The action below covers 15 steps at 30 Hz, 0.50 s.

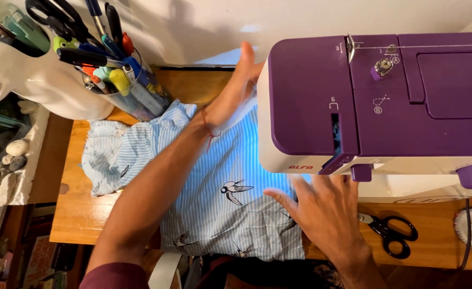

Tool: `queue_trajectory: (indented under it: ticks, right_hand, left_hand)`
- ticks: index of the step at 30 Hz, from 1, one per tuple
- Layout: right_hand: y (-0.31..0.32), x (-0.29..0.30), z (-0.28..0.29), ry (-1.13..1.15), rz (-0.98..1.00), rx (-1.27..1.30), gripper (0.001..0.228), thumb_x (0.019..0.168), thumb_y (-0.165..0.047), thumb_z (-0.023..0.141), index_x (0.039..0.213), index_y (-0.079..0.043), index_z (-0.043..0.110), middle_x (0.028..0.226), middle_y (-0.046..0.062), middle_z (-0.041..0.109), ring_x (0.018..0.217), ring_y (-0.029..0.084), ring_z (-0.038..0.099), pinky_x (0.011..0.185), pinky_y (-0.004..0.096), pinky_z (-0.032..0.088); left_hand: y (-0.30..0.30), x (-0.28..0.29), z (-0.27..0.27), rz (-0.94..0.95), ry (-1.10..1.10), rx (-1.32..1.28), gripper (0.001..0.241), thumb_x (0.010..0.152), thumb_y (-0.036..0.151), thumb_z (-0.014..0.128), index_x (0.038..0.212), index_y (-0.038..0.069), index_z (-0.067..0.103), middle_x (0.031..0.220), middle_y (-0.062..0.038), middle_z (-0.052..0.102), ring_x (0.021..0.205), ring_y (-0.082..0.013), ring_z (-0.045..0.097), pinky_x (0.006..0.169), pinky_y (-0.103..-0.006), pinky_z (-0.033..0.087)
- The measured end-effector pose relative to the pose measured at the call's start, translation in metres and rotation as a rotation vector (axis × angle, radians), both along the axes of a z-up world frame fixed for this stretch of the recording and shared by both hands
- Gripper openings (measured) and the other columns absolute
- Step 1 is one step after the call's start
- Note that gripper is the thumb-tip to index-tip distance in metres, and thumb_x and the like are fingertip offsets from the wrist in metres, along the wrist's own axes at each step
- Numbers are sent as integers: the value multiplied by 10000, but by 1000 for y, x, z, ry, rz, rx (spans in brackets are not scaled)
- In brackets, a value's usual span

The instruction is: Sewing a blue striped garment using a sewing machine and trimming it with scissors

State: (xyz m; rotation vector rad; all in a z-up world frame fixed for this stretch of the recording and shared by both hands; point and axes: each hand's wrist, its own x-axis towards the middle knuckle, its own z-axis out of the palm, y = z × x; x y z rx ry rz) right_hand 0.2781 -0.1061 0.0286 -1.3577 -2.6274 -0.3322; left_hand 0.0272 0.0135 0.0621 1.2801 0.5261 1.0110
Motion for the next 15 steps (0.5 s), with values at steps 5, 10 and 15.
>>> queue_trajectory:
  ticks: [5, 10, 15]
  right_hand:
    - [0, 1, -1, -26, -22, -5, 723, 961, -903, 568, 705, -231, 642, 559, -1, 496, 584, 247, 524, 547, 430, 438]
    - [1, 3, -2, -55, -27, -97, 707, 959, -895, 519, 921, -239, 778, 601, -10, 592, 612, 196, 577, 611, 424, 524]
    - [2, 3, 0, -2, -3, -7, 680, 948, -891, 576, 844, -243, 751, 574, -3, 553, 586, 216, 558, 562, 417, 489]
  left_hand:
    - [7, 16, 7, 188, 1, -92, 925, 1016, 723, 226, 1524, 12, 530, 1541, -99, 572, 1501, -172, 460, 1333, -405, 342]
    - [8, 16, 1, 218, 86, -183, 1036, 941, 758, 183, 1653, 20, 332, 1704, -116, 387, 1591, -193, 339, 1329, -417, 302]
    - [6, 14, -15, 15, -83, -230, 970, 987, 745, 206, 1642, 58, 408, 1672, -147, 482, 1550, -260, 485, 1329, -446, 386]
